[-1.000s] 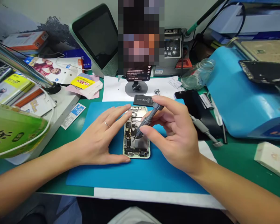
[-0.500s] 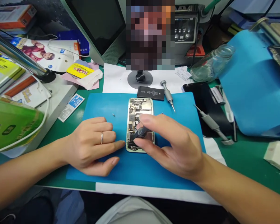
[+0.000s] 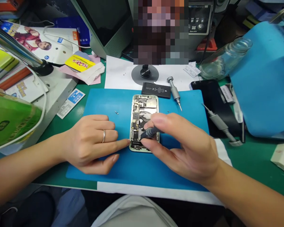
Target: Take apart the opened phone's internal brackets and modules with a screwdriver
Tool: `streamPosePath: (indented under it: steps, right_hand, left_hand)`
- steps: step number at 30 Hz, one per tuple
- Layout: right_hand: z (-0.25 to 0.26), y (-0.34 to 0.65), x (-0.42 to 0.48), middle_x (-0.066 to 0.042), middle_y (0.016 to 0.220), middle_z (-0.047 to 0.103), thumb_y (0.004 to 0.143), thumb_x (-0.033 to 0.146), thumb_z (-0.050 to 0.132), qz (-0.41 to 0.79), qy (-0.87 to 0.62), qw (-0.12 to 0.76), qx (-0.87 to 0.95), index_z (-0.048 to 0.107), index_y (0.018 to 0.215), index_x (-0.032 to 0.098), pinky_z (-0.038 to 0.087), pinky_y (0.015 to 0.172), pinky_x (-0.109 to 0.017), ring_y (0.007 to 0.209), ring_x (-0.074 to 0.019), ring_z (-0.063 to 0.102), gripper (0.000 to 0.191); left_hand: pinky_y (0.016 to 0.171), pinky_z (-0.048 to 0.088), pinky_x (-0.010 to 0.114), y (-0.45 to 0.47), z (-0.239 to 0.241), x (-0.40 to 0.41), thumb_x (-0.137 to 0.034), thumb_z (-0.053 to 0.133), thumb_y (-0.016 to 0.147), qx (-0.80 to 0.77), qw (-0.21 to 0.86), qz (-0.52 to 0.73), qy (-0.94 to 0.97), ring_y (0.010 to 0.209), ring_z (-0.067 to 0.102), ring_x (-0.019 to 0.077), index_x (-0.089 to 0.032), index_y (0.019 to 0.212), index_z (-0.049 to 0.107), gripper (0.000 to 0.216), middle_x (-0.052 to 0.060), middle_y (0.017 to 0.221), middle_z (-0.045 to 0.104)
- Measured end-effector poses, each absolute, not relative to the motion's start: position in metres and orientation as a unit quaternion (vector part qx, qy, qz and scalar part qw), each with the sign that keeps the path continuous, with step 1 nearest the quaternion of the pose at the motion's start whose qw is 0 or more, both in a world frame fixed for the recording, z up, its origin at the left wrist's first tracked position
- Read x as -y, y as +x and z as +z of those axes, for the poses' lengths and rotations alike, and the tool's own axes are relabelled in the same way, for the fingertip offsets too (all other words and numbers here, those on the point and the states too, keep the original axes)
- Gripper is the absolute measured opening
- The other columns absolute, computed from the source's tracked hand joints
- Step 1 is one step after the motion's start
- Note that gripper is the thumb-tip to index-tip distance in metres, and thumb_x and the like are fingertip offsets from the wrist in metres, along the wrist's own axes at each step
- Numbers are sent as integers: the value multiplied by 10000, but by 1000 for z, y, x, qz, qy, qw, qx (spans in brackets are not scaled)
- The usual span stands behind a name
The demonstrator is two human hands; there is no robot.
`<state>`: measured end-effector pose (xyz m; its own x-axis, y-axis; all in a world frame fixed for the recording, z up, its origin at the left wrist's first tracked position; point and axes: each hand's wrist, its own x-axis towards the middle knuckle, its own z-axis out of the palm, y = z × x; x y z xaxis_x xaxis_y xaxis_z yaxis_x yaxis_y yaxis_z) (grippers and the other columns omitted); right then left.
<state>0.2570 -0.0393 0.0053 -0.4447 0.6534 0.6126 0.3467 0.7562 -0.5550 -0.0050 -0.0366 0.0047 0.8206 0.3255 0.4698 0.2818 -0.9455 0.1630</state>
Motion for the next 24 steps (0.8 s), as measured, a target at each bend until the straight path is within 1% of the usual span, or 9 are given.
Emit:
streamPosePath:
  steps: [2,5,9,15,19,24]
  right_hand:
    - [7,258,39,-2,1011,818,795,77,823,172,-301,433,832,518,1514,432,696,684,-396,743,-242,781,858]
    - [8,260,40,-16,1012,811,810,85,812,162,-296,427,839,497,1542,410,694,686,-384,751,-233,778,861]
    - [6,263,41,-22,1015,812,847,130,793,164,-298,410,846,469,1562,416,694,673,-392,754,-240,780,836]
    - [3,262,40,-22,972,815,831,125,808,153,-293,413,848,475,1563,401,702,702,-401,761,-250,787,850]
    - [2,263,41,-25,1045,818,863,149,786,167,-296,402,850,471,1555,411,705,711,-402,794,-247,796,804]
    - [2,265,41,-14,1061,821,860,171,798,165,-307,391,852,471,1540,430,704,679,-411,807,-259,802,797]
  left_hand:
    - [486,316,374,-5,5,37,-233,542,896,-148,52,243,957,535,492,156,-158,928,736,211,-15,591,587]
    - [500,336,376,-5,5,38,-238,546,906,-137,66,232,961,564,519,162,-116,1037,736,262,-4,628,611]
    - [543,376,370,-4,7,37,-246,550,926,-140,69,203,967,627,573,175,-110,1159,699,308,13,716,638]
    - [576,376,384,-5,7,37,-247,555,934,-143,74,184,970,665,573,190,-98,1145,706,299,32,758,645]
    - [595,386,385,-5,5,37,-259,553,939,-150,75,166,972,674,566,195,-118,1136,711,290,36,776,652]
    - [600,377,375,-5,5,35,-263,568,940,-146,77,162,973,682,578,199,-118,1146,703,286,43,786,646]
